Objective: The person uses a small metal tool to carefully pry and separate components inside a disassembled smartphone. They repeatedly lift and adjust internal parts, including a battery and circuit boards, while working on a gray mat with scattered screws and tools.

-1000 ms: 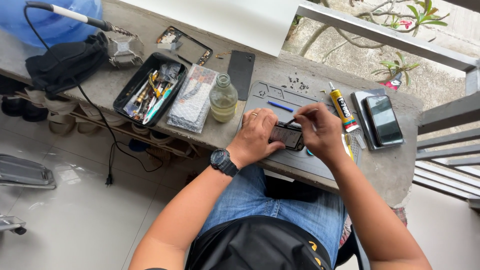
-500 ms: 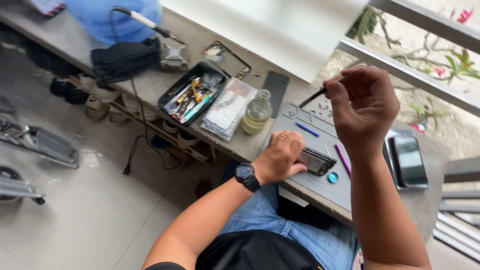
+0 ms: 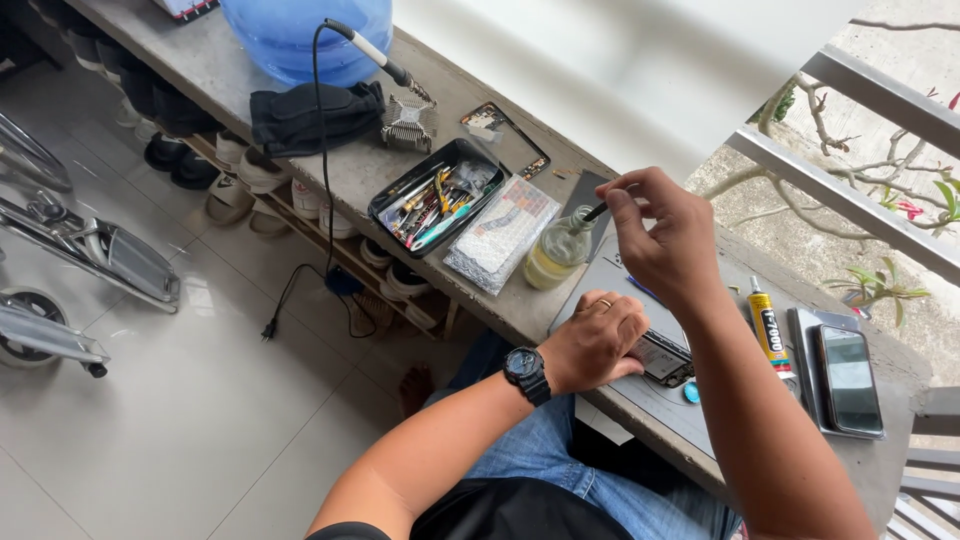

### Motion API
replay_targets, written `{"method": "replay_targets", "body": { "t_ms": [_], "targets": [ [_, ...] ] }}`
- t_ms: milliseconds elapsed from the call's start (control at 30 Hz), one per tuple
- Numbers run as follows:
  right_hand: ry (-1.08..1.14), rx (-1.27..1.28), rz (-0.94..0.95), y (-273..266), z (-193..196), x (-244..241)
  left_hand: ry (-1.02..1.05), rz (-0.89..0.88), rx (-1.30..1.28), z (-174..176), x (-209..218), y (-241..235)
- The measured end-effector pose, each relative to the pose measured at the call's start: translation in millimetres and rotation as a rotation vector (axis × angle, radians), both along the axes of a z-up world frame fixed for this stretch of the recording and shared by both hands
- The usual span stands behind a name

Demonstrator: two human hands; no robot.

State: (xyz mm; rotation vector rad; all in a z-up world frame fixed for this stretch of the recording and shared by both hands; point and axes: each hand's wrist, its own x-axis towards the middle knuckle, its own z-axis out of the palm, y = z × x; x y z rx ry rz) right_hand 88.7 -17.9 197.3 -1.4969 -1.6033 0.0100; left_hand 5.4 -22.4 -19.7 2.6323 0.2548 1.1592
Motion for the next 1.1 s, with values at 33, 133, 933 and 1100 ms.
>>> {"method": "replay_targets", "body": {
  "t_ms": [33, 133, 933, 1100],
  "targets": [
    [-0.002, -0.001, 0.001, 2, -1, -1, -0.002, 0.001, -0.001, 1, -1, -1],
    [-0.036, -0.101, -0.001, 9, -1, 0, 0.006, 0.002, 0.0, 3, -1, -1],
    [0.414, 0.149, -0.152, -43, 42, 30, 0.058, -0.186, -0.072, 13, -6, 13],
    [0.303, 0.238, -0.191, -120, -18, 65, 0.183, -0.09, -0.029, 16, 1, 21]
  ]
}}
